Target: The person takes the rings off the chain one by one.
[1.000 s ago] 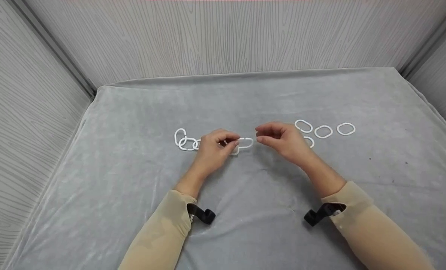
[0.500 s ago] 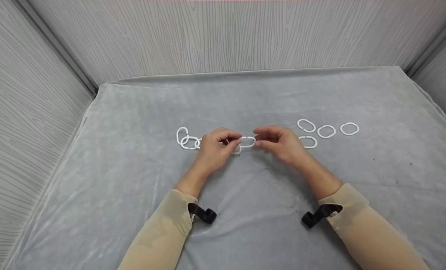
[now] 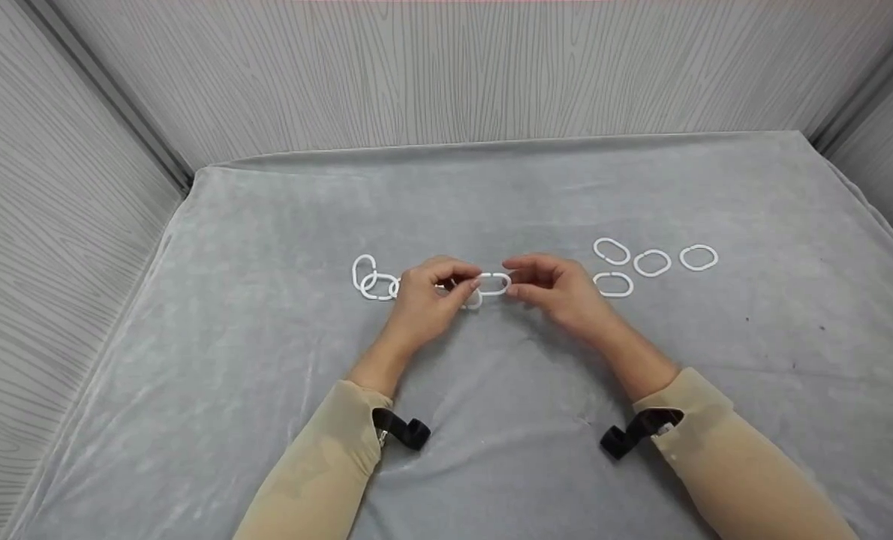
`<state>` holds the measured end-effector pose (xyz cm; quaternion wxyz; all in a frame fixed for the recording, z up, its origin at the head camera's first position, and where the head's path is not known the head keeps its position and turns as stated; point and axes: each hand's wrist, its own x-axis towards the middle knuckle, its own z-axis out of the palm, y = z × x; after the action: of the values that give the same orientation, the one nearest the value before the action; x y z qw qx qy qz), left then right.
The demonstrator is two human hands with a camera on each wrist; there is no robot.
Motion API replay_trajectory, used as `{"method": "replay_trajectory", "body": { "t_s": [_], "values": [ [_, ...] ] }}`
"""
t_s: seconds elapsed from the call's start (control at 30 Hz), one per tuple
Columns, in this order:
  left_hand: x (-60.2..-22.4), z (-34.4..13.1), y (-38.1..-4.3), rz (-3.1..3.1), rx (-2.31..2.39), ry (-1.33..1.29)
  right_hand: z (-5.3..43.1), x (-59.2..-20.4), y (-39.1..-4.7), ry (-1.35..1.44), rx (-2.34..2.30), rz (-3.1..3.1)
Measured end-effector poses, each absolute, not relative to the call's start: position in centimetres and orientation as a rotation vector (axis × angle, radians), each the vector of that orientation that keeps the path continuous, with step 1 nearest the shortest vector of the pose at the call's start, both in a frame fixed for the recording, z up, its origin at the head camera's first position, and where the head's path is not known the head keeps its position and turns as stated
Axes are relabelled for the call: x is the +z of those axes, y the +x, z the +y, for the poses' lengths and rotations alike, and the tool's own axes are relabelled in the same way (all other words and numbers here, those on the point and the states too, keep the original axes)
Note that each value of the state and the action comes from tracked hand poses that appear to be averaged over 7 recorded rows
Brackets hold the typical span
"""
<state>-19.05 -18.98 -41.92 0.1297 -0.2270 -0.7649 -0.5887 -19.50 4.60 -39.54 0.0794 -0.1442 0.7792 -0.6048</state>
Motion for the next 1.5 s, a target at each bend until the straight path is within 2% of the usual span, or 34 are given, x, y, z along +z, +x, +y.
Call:
{"method": "replay_trajectory", "body": {
  "t_s": [1.5],
  "values": [
    [-41.98, -19.02, -19.07, -2.211, -1.761, -0.652, 4.40, -40.31, -19.55, -0.522, -1.834, 2.356]
  ]
}}
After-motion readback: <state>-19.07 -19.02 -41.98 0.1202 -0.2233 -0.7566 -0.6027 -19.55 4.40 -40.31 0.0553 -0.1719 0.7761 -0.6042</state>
